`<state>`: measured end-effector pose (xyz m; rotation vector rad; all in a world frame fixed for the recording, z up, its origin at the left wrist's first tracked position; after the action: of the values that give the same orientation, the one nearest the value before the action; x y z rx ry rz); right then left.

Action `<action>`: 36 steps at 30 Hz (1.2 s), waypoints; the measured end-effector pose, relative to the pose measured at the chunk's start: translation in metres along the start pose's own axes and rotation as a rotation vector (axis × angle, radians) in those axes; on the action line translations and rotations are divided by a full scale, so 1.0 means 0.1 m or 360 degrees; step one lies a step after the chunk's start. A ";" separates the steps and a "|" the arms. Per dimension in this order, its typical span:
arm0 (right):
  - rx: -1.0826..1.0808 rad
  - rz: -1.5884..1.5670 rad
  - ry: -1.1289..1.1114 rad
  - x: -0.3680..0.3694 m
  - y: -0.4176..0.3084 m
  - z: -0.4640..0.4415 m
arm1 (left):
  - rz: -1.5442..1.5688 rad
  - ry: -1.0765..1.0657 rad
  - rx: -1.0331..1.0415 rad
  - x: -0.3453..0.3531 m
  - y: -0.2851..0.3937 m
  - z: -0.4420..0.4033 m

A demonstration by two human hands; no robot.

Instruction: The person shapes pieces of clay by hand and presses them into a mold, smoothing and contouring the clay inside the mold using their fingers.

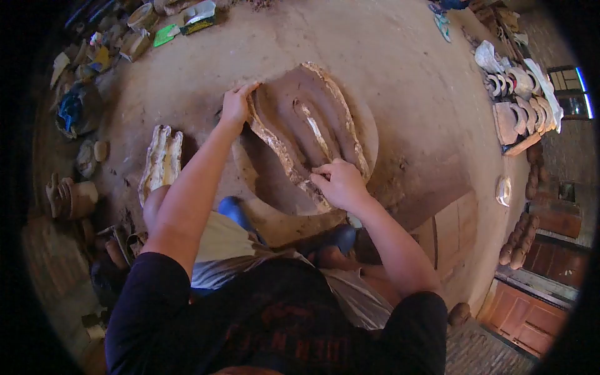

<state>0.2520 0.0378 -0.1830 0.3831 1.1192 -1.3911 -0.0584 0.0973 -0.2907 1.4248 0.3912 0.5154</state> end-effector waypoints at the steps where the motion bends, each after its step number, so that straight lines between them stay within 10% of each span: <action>1: -0.0025 0.0002 0.0058 0.03 0.02 0.03 | -0.0020 -0.0010 0.0035 -0.03 -0.04 0.00; 36: 0.0272 -0.0314 0.0448 0.45 0.46 0.50 | -0.0059 0.0106 -0.0079 -0.06 -0.04 0.08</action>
<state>0.3041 -0.0173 -0.2130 0.6197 1.2972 -1.6492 -0.0587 0.0876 -0.2940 1.3528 0.4545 0.5400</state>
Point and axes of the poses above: each hand's wrist, its own z-axis away from the middle knuckle, its own x-axis out of the palm, y = z × x, the point moved 2 cm from there along -z, towards the middle knuckle, and after that the axes turned 10 degrees about x, right-handed, at the moved point
